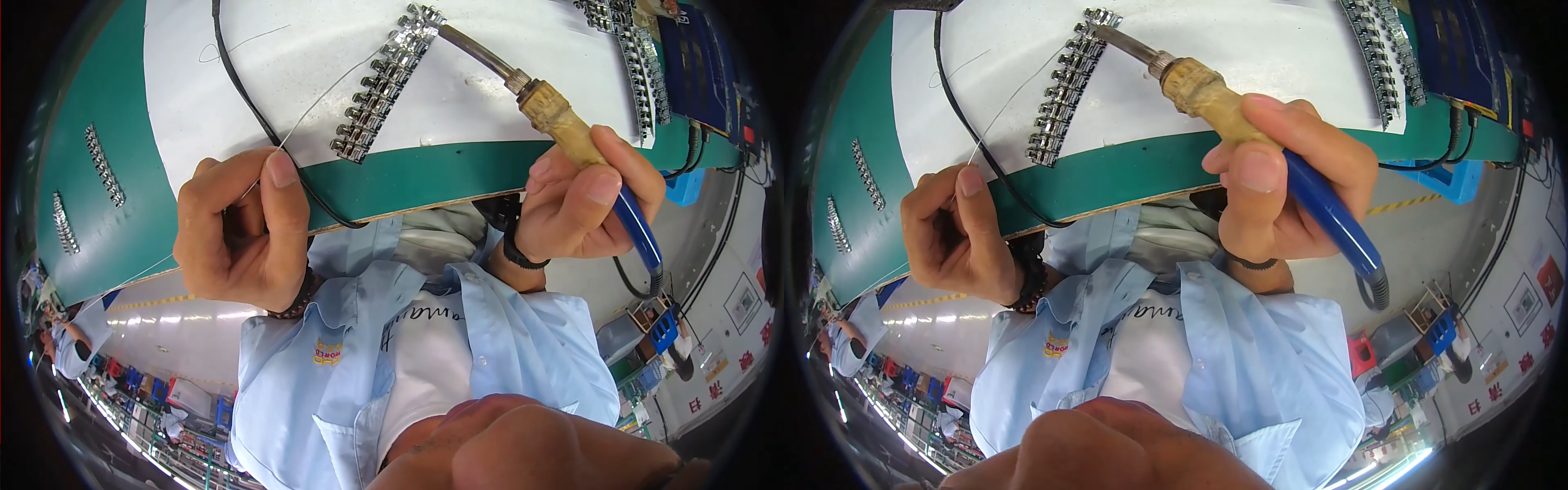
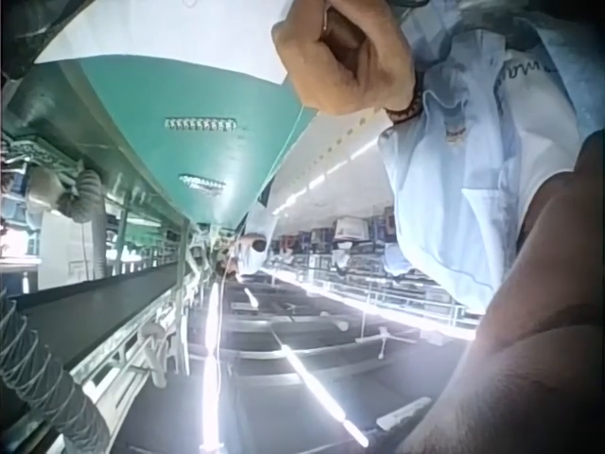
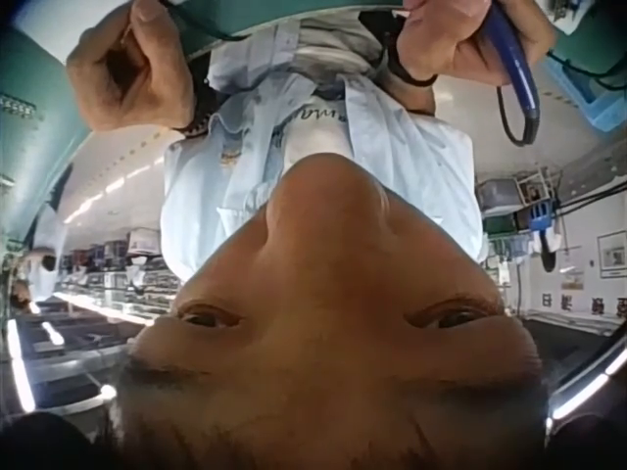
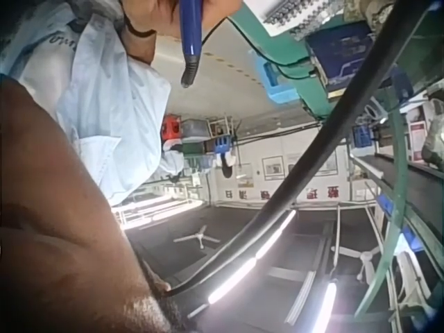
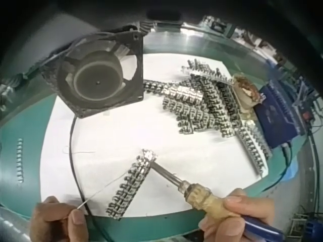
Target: The person picks up a strip of circuit boards and places it on the table. They then hold a wire and a soldering iron to the circuit boards, applying solder to various points.
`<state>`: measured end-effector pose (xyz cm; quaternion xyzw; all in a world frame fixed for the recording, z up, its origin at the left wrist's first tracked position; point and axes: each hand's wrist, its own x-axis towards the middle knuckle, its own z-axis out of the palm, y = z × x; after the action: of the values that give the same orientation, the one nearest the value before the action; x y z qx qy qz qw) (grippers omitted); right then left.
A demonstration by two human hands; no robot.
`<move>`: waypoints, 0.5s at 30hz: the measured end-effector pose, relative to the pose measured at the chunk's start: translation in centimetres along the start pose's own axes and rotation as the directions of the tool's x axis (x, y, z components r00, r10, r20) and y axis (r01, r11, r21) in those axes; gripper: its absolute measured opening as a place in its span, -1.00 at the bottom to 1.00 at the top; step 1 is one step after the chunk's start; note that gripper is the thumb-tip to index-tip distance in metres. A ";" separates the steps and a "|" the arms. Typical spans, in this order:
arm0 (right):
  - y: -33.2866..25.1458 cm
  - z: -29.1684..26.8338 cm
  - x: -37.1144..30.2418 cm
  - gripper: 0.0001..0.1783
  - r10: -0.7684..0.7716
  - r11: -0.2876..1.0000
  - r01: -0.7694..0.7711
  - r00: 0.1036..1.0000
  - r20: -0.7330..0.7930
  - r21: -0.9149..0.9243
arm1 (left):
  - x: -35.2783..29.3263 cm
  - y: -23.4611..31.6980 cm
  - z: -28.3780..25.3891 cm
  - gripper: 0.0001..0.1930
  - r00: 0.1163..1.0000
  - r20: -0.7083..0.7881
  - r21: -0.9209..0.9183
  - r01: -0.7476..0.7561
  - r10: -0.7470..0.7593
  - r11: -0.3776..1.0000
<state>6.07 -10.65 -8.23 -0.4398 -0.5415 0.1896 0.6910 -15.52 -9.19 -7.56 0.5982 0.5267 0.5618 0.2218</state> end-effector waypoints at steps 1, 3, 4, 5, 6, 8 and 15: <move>-0.1 0.0 0.0 -0.66 0.034 0.999 -0.034 0.999 -0.004 0.015 | 0.0 0.0 0.0 -0.88 1.000 0.007 0.005 0.006 -0.006 1.000; -0.3 0.2 0.0 -0.66 0.045 0.999 -0.044 0.999 -0.002 0.004 | -0.1 0.0 -0.1 -0.88 1.000 0.019 0.016 0.017 -0.017 1.000; -0.3 0.4 0.0 -0.67 0.055 0.998 -0.055 0.998 0.000 -0.007 | -0.1 0.0 -0.1 -0.88 1.000 0.018 0.017 0.017 -0.018 1.000; -0.3 0.4 0.0 -0.67 0.066 0.998 -0.066 0.998 -0.001 -0.020 | -0.1 0.0 -0.1 -0.89 1.000 0.022 0.025 0.017 -0.018 1.000; -0.3 0.4 0.1 -0.67 0.066 0.998 -0.066 0.998 -0.002 -0.021 | -0.1 -0.1 0.0 -0.89 0.999 0.026 0.034 0.018 -0.018 0.999; -0.2 0.4 0.1 -0.68 0.068 0.997 -0.067 0.997 0.022 -0.036 | 0.0 -0.1 0.1 -0.89 0.999 0.031 0.041 0.018 -0.019 0.999; -0.5 0.5 0.2 -0.69 0.096 0.994 -0.094 0.995 0.037 -0.050 | 0.0 0.0 -0.1 -0.89 0.999 0.030 0.042 0.043 -0.044 0.998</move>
<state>5.57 -10.56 -7.73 -0.4778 -0.5380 0.2178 0.6594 -15.57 -9.21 -7.54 0.5998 0.5475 0.5365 0.2296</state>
